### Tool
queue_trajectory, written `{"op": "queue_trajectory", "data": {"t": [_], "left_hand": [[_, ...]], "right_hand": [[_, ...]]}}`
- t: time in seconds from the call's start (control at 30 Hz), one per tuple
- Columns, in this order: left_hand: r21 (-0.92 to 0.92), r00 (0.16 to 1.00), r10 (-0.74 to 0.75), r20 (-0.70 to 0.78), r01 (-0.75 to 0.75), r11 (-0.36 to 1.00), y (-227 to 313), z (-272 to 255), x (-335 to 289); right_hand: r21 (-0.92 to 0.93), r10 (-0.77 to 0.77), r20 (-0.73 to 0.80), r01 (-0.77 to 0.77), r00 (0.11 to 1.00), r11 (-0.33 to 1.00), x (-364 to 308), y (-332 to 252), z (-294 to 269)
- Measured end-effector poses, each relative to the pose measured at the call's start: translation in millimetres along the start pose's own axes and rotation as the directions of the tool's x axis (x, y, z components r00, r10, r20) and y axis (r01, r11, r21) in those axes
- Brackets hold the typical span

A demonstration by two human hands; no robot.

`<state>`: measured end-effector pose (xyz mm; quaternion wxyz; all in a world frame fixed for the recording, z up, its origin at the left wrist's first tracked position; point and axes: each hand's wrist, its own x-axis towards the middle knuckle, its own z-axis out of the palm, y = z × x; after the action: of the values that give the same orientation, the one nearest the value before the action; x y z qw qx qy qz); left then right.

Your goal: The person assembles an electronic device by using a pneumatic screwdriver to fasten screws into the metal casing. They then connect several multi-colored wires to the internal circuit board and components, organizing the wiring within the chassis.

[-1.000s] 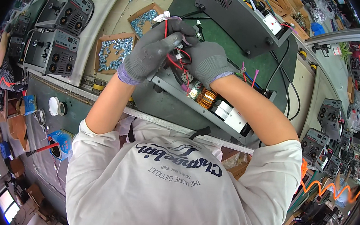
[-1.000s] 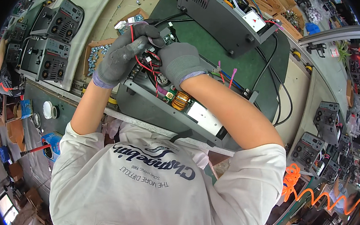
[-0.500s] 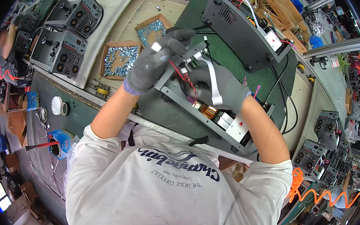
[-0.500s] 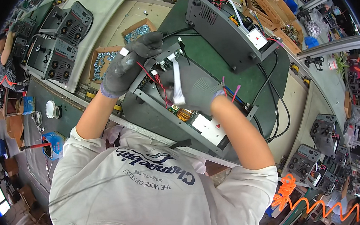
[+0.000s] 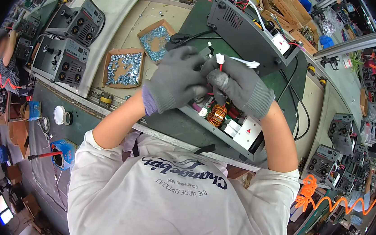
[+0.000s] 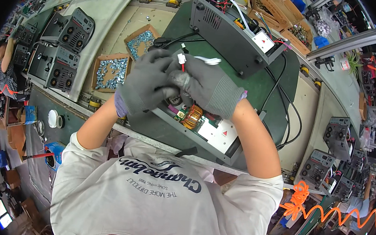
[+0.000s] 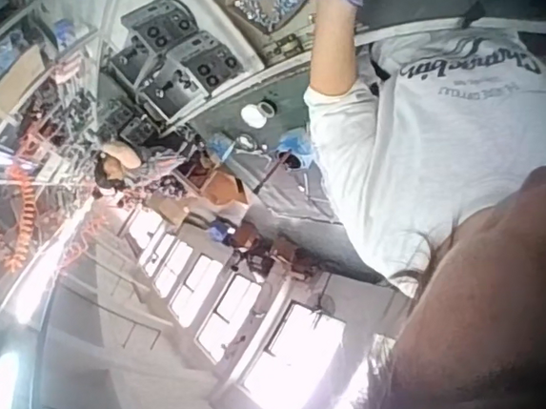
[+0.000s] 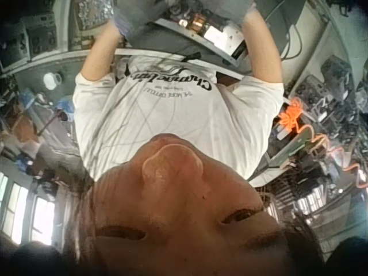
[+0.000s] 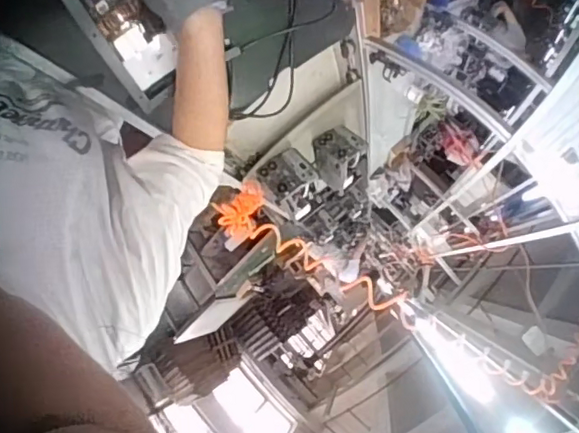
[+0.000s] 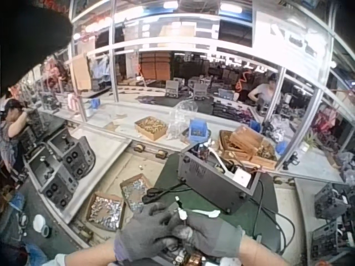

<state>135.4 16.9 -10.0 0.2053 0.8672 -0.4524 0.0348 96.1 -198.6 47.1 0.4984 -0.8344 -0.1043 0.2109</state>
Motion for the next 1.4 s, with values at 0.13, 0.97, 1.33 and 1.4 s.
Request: {"op": "queue_trajectory", "data": {"t": [0.13,0.97,1.33,1.4], "left_hand": [[-0.376,0.963,-0.133,-0.236,0.036,0.926,-23,-2,-16],[-0.506,0.948,-0.211,-0.237,0.065,0.860,-15,0,-34],[-0.334,0.937,-0.320,-0.141,0.259,0.906,3,-1,-18],[-0.328,0.946,-0.296,-0.133,0.240,0.914,3,-3,-19]], "right_hand": [[-0.213,-0.198,-0.144,0.165,0.970,0.963,6,28,-1],[-0.654,0.029,-0.165,-0.131,0.986,0.745,37,43,34],[-0.730,-0.495,-0.112,0.267,0.862,0.629,19,41,28],[-0.731,-0.457,-0.028,0.294,0.889,0.616,19,35,25]]}}
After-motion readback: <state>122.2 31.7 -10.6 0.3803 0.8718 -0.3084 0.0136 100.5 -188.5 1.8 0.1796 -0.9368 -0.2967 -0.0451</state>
